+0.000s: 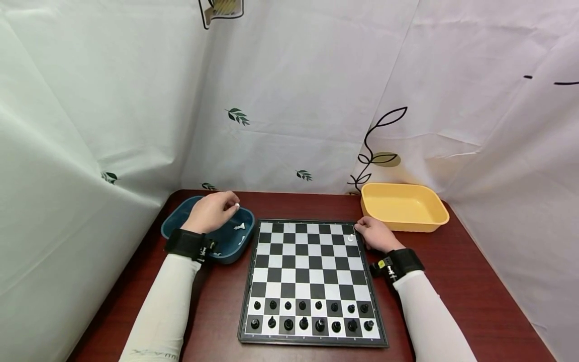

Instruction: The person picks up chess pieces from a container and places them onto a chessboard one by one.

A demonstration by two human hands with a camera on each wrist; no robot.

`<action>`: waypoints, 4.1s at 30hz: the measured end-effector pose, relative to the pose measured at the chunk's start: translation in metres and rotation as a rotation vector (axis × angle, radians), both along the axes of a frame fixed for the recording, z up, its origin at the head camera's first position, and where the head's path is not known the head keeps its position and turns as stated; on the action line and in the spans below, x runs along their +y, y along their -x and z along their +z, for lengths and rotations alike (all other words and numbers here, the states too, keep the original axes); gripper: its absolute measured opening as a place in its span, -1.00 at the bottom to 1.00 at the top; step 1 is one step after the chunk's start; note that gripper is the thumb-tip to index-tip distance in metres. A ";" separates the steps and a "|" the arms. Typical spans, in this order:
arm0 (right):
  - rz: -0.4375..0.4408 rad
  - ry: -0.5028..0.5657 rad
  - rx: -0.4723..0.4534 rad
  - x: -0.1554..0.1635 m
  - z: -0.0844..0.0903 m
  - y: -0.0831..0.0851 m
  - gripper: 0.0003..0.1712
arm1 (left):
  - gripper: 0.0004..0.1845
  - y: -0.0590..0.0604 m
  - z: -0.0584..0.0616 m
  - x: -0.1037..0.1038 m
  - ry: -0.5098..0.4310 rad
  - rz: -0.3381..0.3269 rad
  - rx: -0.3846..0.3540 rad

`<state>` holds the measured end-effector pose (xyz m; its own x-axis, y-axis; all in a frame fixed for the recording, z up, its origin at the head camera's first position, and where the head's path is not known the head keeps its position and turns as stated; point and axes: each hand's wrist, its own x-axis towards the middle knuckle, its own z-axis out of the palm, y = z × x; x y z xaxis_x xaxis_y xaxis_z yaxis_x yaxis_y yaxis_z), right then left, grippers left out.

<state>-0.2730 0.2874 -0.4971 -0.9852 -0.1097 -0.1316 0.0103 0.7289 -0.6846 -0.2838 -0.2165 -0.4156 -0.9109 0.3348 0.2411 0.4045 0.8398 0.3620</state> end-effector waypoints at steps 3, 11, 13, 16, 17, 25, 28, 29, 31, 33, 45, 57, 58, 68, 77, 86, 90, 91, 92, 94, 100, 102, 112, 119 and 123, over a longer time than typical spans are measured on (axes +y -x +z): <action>-0.007 0.004 -0.006 0.000 -0.001 0.000 -0.65 | -0.82 -0.002 0.003 0.002 -0.008 -0.023 0.016; -0.001 0.004 -0.006 0.000 -0.004 -0.001 -0.63 | -0.83 -0.009 0.013 0.021 -0.003 -0.094 0.079; -0.006 0.004 -0.004 -0.001 -0.004 -0.001 -0.63 | -0.84 -0.010 0.016 0.029 -0.001 -0.108 0.099; -0.002 0.003 0.001 -0.001 -0.003 -0.002 -0.63 | -0.84 -0.011 0.020 0.041 -0.002 -0.134 0.125; -0.004 0.003 0.003 -0.001 -0.003 -0.001 -0.64 | -0.84 -0.012 0.021 0.046 -0.002 -0.145 0.128; 0.000 0.005 0.006 0.000 -0.003 -0.002 -0.65 | -0.92 -0.013 0.023 0.082 0.029 -0.187 0.105; 0.000 0.004 0.008 0.001 -0.004 -0.001 -0.65 | -0.94 -0.012 0.020 0.095 0.066 -0.224 0.117; 0.003 0.002 0.008 0.001 -0.004 -0.001 -0.65 | -0.94 -0.012 0.020 0.099 0.079 -0.240 0.123; 0.007 0.001 0.009 0.002 -0.004 0.000 -0.65 | -0.94 -0.011 0.019 0.106 0.095 -0.269 0.129; 0.008 0.002 0.010 0.002 -0.004 0.001 -0.65 | -0.94 -0.010 0.020 0.113 0.099 -0.288 0.134; 0.008 -0.006 0.022 0.002 -0.001 0.002 -0.66 | -0.91 -0.005 0.022 0.163 0.099 -0.421 0.093; 0.013 -0.001 0.027 0.000 0.000 0.002 -0.66 | -0.88 0.003 0.006 0.202 0.083 -0.500 -0.038; 0.011 -0.002 0.027 0.001 0.000 0.002 -0.66 | -0.88 0.004 0.004 0.204 0.085 -0.502 -0.048; -0.006 -0.008 0.012 0.000 0.001 0.000 -0.67 | -0.88 0.009 -0.014 0.227 0.094 -0.529 -0.090; -0.005 -0.005 0.016 0.000 0.001 0.000 -0.66 | -0.90 0.006 -0.024 0.244 0.117 -0.569 -0.111; 0.000 -0.004 0.023 0.000 -0.001 0.001 -0.65 | -0.89 0.007 -0.035 0.259 0.189 -0.584 -0.072; -0.003 -0.012 0.023 0.001 -0.002 0.000 -0.64 | -0.88 0.008 -0.041 0.266 0.218 -0.588 -0.065; -0.002 -0.012 0.022 0.001 -0.001 0.000 -0.64 | -0.88 0.009 -0.042 0.267 0.223 -0.588 -0.064; -0.003 -0.011 0.018 0.002 -0.001 -0.001 -0.64 | -0.89 0.009 -0.042 0.268 0.227 -0.587 -0.066; -0.004 -0.007 0.014 0.001 -0.001 -0.001 -0.63 | -0.89 0.010 -0.044 0.269 0.230 -0.578 -0.068; -0.004 0.003 0.014 -0.001 0.001 -0.001 -0.61 | -0.88 0.011 -0.047 0.269 0.225 -0.559 -0.077; -0.005 0.001 0.016 -0.001 0.001 -0.002 -0.61 | -0.87 0.012 -0.048 0.270 0.229 -0.561 -0.082; 0.008 -0.010 0.031 0.002 -0.001 0.000 -0.61 | -0.86 0.011 -0.044 0.270 0.240 -0.549 -0.123; 0.004 -0.007 0.022 0.003 -0.002 -0.002 -0.60 | -0.74 0.018 -0.051 0.270 0.242 -0.560 -0.155; 0.000 -0.012 0.030 0.001 -0.001 -0.002 -0.60 | -0.68 0.013 -0.035 0.258 0.244 -0.536 -0.158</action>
<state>-0.2710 0.2882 -0.4986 -0.9888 -0.1080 -0.1032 -0.0100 0.7374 -0.6754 -0.2968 0.0411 -0.4510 -0.6189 0.7851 -0.0244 0.7508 0.6004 0.2753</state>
